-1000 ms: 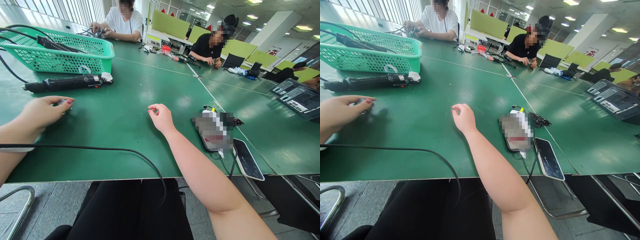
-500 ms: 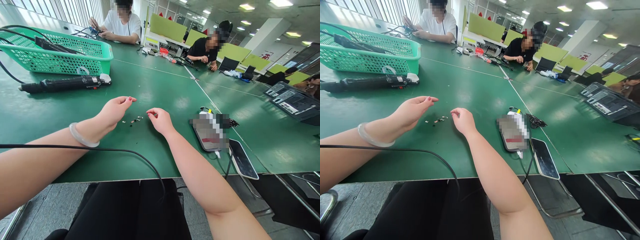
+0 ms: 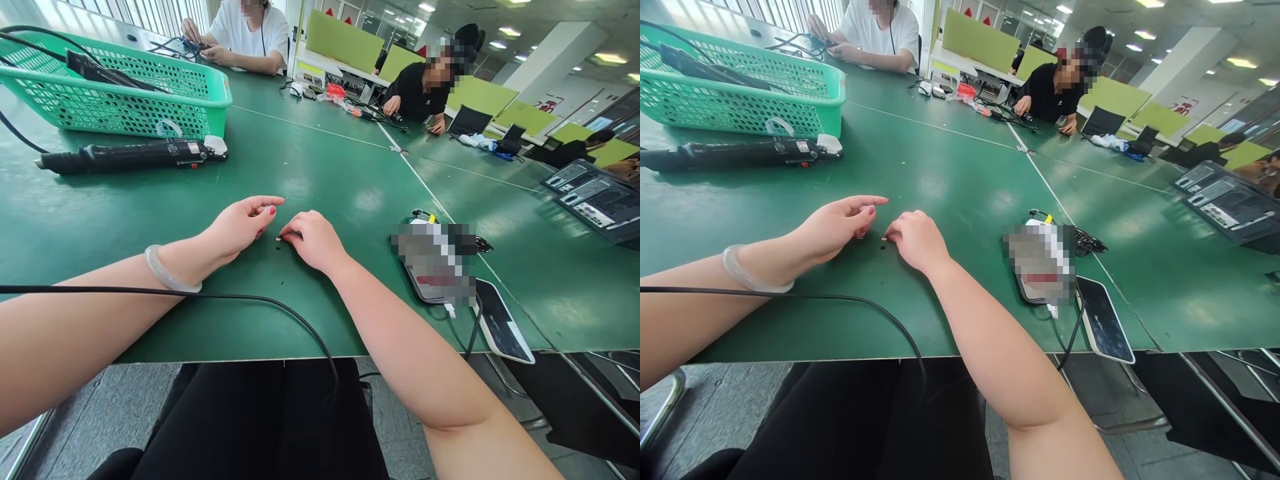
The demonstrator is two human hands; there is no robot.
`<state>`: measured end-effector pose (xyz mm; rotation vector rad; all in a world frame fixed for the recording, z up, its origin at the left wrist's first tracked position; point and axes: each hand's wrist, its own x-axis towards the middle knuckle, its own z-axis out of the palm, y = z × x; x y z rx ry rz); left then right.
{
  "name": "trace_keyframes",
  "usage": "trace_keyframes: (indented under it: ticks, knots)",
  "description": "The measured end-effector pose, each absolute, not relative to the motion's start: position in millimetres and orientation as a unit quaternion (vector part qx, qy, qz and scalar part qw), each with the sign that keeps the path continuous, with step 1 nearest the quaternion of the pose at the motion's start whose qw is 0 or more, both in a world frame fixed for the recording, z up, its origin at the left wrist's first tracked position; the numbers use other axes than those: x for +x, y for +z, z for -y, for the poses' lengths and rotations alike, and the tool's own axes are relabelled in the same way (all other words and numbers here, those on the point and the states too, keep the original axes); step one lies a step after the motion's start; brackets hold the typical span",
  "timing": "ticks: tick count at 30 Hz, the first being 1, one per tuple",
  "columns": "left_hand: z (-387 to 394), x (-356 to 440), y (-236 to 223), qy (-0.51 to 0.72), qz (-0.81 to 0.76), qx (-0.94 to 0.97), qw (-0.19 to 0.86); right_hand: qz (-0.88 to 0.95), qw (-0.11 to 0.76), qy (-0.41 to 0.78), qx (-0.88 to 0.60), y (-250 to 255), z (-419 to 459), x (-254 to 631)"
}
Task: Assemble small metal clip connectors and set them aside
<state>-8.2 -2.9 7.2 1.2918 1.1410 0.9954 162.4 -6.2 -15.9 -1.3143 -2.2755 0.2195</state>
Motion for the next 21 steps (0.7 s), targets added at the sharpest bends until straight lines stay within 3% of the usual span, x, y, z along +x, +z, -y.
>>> trace_keyframes:
  ticks: [9, 21]
  knots:
    - [3.7, -8.3, 6.9, 0.407, -0.435, 0.520, 0.612, 0.730, 0.421, 0.206, -0.498, -10.4, 12.7, 167.4]
    - [6.5, -6.5, 7.4, 0.376, -0.403, 0.538, 0.637, 0.605, 0.487, 0.387, -0.496, -9.0, 11.4, 163.0]
